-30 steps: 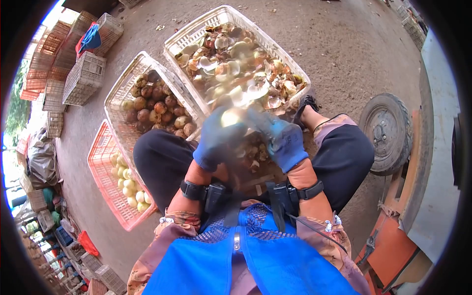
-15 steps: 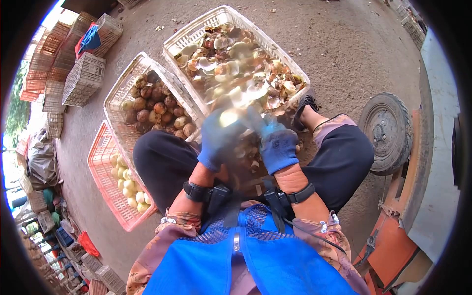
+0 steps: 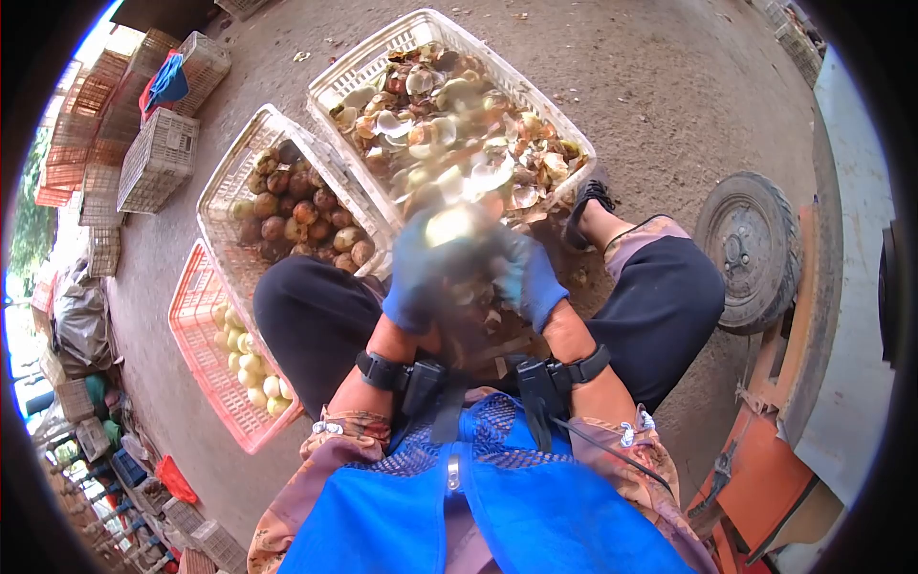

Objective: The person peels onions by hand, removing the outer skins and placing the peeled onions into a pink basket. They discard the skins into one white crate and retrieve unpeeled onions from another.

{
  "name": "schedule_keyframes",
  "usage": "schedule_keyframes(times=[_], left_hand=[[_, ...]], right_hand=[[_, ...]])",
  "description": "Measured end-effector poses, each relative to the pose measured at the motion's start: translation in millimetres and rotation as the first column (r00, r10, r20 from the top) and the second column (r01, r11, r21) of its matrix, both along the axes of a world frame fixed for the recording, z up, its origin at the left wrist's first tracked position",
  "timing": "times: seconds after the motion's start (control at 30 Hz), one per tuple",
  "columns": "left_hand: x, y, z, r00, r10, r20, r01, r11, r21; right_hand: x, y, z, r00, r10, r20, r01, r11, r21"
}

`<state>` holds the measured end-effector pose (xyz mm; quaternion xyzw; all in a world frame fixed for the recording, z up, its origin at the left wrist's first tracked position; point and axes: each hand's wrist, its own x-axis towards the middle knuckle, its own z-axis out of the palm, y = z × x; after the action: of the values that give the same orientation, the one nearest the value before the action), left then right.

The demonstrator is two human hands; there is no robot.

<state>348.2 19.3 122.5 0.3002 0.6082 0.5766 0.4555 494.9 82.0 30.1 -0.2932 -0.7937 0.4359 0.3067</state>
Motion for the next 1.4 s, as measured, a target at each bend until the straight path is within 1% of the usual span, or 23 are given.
schedule_keyframes(times=[0.03,0.07,0.13,0.17,0.23,0.27,0.4,0.47,0.57,0.6,0.63,0.7,0.77,0.83,0.87,0.9,0.93,0.97,1.03,1.1,1.17,1.27,1.4], left_hand=[[2.4,0.5,1.4,0.988,0.021,0.156,-0.028,0.999,0.038],[0.2,-0.1,-1.8,0.987,0.022,0.156,-0.029,0.999,0.04],[-9.2,-2.8,-14.2,0.992,-0.067,-0.103,0.07,0.997,0.026],[-11.4,-4.5,-18.8,0.992,-0.068,-0.104,0.071,0.997,0.028],[-12.2,-7.9,-24.5,0.944,-0.171,-0.284,0.188,0.982,0.034],[-10.4,-7.8,-25.2,0.944,-0.171,-0.283,0.188,0.982,0.032],[-2.3,-6.9,-24.4,0.965,-0.147,-0.215,0.158,0.987,0.034],[1.2,-5.9,-19.7,0.977,-0.126,-0.171,0.134,0.99,0.033],[-1.3,-7.4,-15.6,0.989,-0.143,-0.034,0.143,0.99,0.006],[-6.1,-8.7,-20.3,0.935,-0.185,-0.303,0.208,0.977,0.044],[-9.4,-9.5,-24.0,0.811,-0.197,-0.551,0.278,0.958,0.066],[-14.4,-13.7,-28.6,0.862,-0.212,-0.461,0.268,0.962,0.06],[-16.6,-17.8,-29.1,0.903,-0.221,-0.369,0.257,0.965,0.05],[-14.5,-19.7,-29.8,0.652,-0.187,-0.734,0.255,0.967,-0.02],[-14.3,-17.7,-30.7,0.653,-0.184,-0.734,0.25,0.968,-0.02],[-14.7,-14.1,-31.9,0.767,-0.116,-0.63,0.219,0.972,0.087],[-16.8,-11.1,-32.4,0.861,-0.053,-0.506,0.171,0.967,0.189],[-20.3,-8.2,-30.1,0.861,-0.047,-0.506,0.164,0.968,0.189],[-25.4,-2.9,-17.9,0.915,-0.116,-0.388,0.141,0.989,0.038],[-21.3,-2.8,-3.1,0.881,-0.119,-0.458,0.165,0.984,0.062],[-19.4,-1.3,5.8,0.998,-0.045,0.052,0.041,0.997,0.068],[-22.7,-3.1,3.9,0.992,-0.093,-0.087,0.096,0.995,0.031],[-23.0,-0.9,-5.2,0.989,-0.107,-0.101,0.116,0.989,0.094]], right_hand=[[1.1,2.3,27.9,0.987,-0.024,-0.159,-0.029,0.946,-0.324],[1.5,3.8,43.4,0.95,-0.097,-0.297,-0.108,0.79,-0.603],[2.6,9.0,42.9,0.96,-0.059,-0.275,-0.084,0.873,-0.48],[3.6,11.1,42.8,0.969,-0.028,-0.245,-0.061,0.935,-0.348],[-8.2,1.7,53.5,0.931,-0.15,-0.333,-0.019,0.891,-0.454],[-11.9,-2.8,57.0,0.873,-0.278,-0.4,0.006,0.828,-0.561],[-5.0,-1.3,58.4,0.895,-0.252,-0.368,0.004,0.83,-0.557],[-3.8,0.2,64.6,0.94,-0.29,-0.18,0.3,0.954,0.03],[0.9,17.0,50.5,0.933,-0.36,-0.008,0.36,0.932,0.042],[2.0,23.3,49.7,0.931,-0.364,-0.008,0.364,0.931,0.042],[3.2,29.4,49.3,0.901,-0.433,-0.005,0.431,0.897,-0.1],[4.6,35.3,49.1,0.869,-0.496,0.005,0.482,0.842,-0.24],[3.3,38.5,45.7,0.883,-0.468,-0.039,0.469,0.883,0.028],[3.0,33.3,50.3,0.901,-0.432,-0.029,0.431,0.902,-0.024],[8.5,26.2,62.3,0.956,-0.294,0.011,0.294,0.956,-0.007],[11.1,20.3,71.3,0.988,-0.148,0.053,0.148,0.989,0.005],[9.5,16.9,73.7,0.991,-0.123,0.059,0.11,0.977,0.184],[9.3,15.1,75.3,0.991,-0.117,0.059,0.104,0.977,0.184],[11.8,14.1,78.2,0.987,-0.082,0.137,0.029,0.937,0.348],[15.5,16.7,88.3,0.975,-0.065,0.212,-0.019,0.929,0.369],[19.0,18.4,90.0,0.957,-0.049,0.287,-0.068,0.921,0.384],[20.5,19.0,83.2,0.931,-0.05,0.36,-0.109,0.907,0.408],[22.1,17.2,82.5,0.873,-0.091,0.479,-0.132,0.902,0.41]])
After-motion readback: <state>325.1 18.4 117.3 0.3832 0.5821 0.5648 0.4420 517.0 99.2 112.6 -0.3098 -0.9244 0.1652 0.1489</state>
